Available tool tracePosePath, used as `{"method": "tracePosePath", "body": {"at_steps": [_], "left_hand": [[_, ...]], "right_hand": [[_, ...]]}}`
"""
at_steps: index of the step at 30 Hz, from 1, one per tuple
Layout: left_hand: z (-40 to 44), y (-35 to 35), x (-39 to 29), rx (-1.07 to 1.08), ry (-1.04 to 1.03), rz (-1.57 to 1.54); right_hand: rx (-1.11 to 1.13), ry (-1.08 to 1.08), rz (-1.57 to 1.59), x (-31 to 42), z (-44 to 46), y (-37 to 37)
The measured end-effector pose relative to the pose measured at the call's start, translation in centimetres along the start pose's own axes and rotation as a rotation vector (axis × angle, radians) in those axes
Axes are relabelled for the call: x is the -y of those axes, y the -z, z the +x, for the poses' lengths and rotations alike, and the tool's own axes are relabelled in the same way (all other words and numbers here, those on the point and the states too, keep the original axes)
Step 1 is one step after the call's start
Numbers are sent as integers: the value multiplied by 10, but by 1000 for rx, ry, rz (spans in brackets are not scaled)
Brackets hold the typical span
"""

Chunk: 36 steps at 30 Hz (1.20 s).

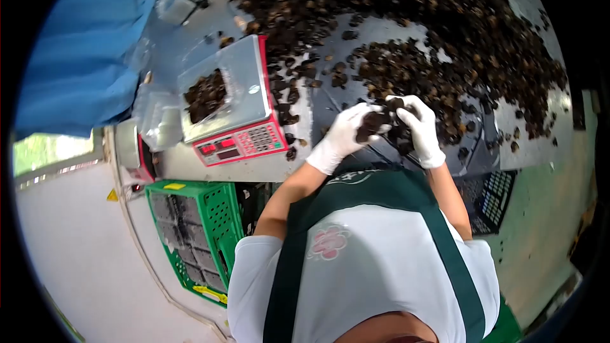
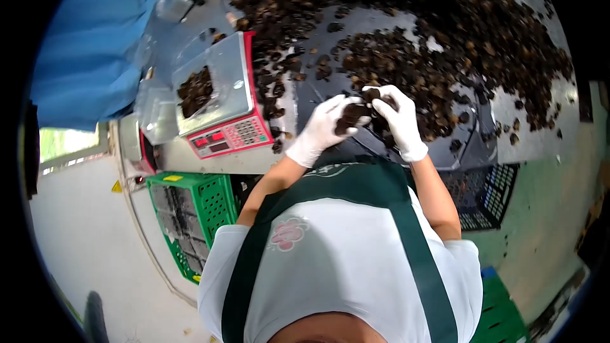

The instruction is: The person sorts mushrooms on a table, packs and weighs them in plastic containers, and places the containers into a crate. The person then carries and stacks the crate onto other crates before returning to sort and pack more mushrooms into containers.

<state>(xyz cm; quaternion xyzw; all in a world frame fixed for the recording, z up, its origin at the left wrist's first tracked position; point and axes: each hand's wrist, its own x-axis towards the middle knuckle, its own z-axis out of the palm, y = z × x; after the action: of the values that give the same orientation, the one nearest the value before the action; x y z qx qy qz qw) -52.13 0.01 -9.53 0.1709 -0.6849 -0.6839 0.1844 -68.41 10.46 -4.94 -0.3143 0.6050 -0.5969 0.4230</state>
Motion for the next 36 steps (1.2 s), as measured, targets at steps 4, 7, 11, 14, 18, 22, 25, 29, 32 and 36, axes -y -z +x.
{"method": "tracePosePath", "body": {"at_steps": [4,7,11,14,18,22,25,29,32,36], "left_hand": [[23,-12,26,-60,477,-1529],[21,-12,34,-234,530,-1416],[11,16,12,-253,554,-1539],[4,62,-47,-585,466,-1424],[-23,152,-94,-985,-124,-858],[-55,247,-81,-1569,-482,255],[-68,287,-63,-1401,-181,1174],[-76,289,-70,-1436,-142,1000],[-101,302,-96,-1477,-202,719],[-144,317,-121,-1495,-234,401]], "right_hand": [[-24,478,-609,-2,2,-39],[13,570,-709,8,-1,-51],[-144,579,-669,22,2,-35],[-205,510,-675,17,5,-13],[-242,414,-646,0,6,12],[-240,364,-654,-7,3,15],[-205,340,-673,-5,4,9],[-191,362,-702,1,6,2],[-184,371,-720,3,6,-2],[-150,346,-744,0,3,-10]]}}
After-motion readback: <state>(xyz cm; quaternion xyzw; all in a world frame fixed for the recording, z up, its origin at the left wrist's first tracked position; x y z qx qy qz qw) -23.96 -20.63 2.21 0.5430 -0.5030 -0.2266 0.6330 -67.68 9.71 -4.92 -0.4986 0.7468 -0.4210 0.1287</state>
